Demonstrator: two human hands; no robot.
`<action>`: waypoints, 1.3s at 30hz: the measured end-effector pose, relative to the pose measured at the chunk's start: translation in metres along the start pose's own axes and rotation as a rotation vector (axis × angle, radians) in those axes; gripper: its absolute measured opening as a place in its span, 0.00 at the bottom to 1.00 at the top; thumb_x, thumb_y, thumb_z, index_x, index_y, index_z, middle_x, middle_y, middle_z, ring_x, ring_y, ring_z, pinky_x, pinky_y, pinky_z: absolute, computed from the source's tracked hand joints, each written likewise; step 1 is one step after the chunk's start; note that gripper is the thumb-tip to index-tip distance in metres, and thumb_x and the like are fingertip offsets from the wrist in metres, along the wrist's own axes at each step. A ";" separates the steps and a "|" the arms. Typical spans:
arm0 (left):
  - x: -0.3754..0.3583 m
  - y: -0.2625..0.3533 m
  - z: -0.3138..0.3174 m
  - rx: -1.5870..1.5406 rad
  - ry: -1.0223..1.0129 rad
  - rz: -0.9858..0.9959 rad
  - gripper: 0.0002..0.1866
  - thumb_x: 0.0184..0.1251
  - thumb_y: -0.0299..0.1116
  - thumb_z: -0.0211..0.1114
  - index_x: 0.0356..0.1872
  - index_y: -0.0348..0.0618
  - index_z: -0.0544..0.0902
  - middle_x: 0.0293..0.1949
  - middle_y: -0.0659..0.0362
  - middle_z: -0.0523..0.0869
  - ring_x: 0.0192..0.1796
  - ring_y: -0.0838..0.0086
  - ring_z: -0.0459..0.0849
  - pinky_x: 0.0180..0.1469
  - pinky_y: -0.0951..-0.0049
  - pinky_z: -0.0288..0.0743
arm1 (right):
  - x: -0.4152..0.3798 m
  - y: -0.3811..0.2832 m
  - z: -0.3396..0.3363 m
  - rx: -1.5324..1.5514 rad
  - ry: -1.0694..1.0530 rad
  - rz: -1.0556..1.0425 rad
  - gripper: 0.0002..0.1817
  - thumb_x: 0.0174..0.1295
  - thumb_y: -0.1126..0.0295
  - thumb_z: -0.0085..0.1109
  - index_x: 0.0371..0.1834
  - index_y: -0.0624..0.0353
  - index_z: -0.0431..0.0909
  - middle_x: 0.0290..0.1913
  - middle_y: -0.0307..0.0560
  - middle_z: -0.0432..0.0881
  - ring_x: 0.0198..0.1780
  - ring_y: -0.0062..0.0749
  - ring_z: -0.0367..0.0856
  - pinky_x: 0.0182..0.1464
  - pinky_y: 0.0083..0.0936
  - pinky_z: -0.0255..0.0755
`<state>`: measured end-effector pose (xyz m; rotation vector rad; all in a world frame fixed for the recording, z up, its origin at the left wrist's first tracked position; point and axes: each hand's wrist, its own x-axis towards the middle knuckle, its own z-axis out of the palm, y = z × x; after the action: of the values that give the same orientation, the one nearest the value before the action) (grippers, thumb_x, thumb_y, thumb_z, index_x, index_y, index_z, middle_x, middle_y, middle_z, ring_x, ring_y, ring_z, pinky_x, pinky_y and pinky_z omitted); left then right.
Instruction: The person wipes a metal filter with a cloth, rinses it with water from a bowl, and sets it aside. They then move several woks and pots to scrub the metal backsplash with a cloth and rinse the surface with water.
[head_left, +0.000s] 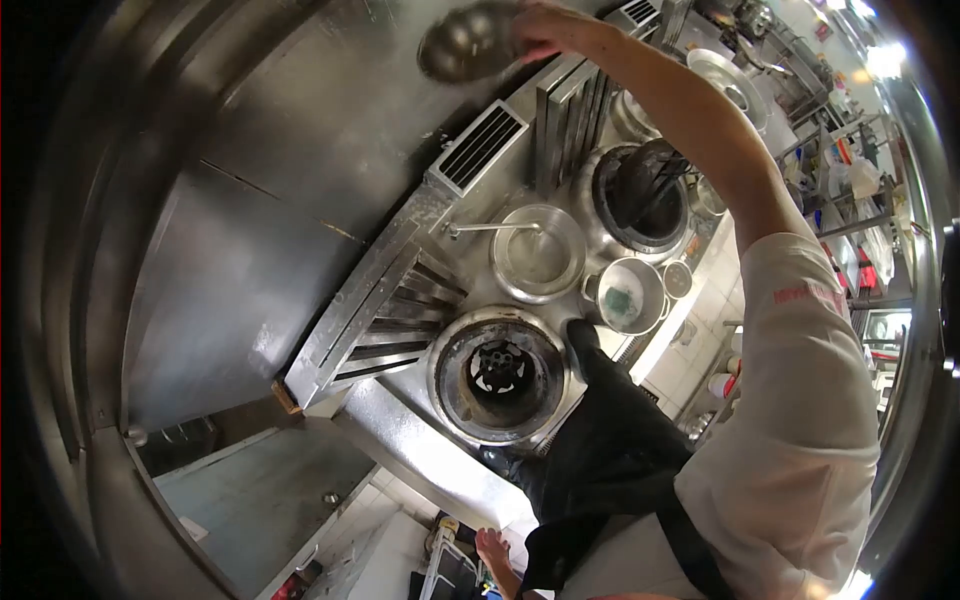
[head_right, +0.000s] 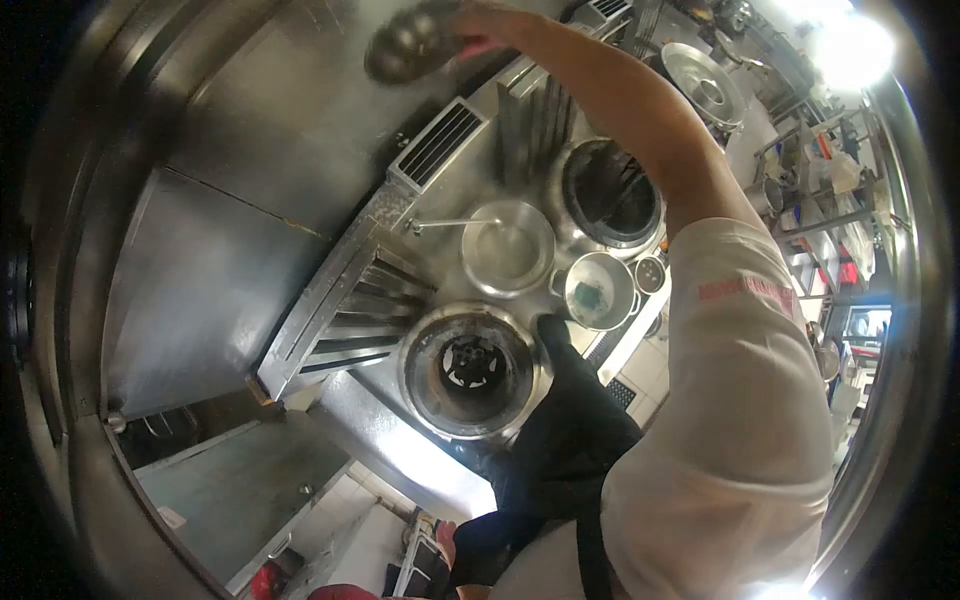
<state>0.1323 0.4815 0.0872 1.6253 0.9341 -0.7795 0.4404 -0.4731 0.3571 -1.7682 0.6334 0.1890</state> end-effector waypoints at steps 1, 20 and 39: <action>-0.002 0.005 0.008 -0.025 -0.012 0.007 0.24 0.68 0.34 0.61 0.64 0.47 0.69 0.52 0.59 0.79 0.47 0.65 0.81 0.41 0.61 0.74 | 0.016 0.018 -0.012 0.066 -0.033 -0.060 0.07 0.60 0.70 0.57 0.31 0.62 0.79 0.16 0.46 0.76 0.14 0.32 0.75 0.17 0.27 0.73; -0.111 -0.103 0.031 0.204 0.053 -0.633 0.22 0.77 0.49 0.52 0.66 0.57 0.69 0.59 0.60 0.78 0.64 0.47 0.78 0.53 0.38 0.73 | 0.171 0.644 0.290 -0.927 0.290 0.182 0.42 0.64 0.80 0.45 0.78 0.26 0.48 0.75 0.63 0.56 0.36 0.58 0.87 0.41 0.44 0.85; -0.003 -0.045 0.042 0.174 -0.092 -0.085 0.17 0.72 0.35 0.60 0.59 0.43 0.76 0.42 0.59 0.84 0.39 0.69 0.84 0.35 0.71 0.78 | -0.062 0.255 0.219 -0.188 -0.141 0.252 0.35 0.62 0.79 0.45 0.76 0.56 0.57 0.59 0.66 0.77 0.31 0.47 0.89 0.33 0.38 0.86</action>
<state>0.0903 0.4458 0.0594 1.6917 0.8945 -1.0099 0.3019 -0.2906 0.1031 -1.8311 0.7544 0.5568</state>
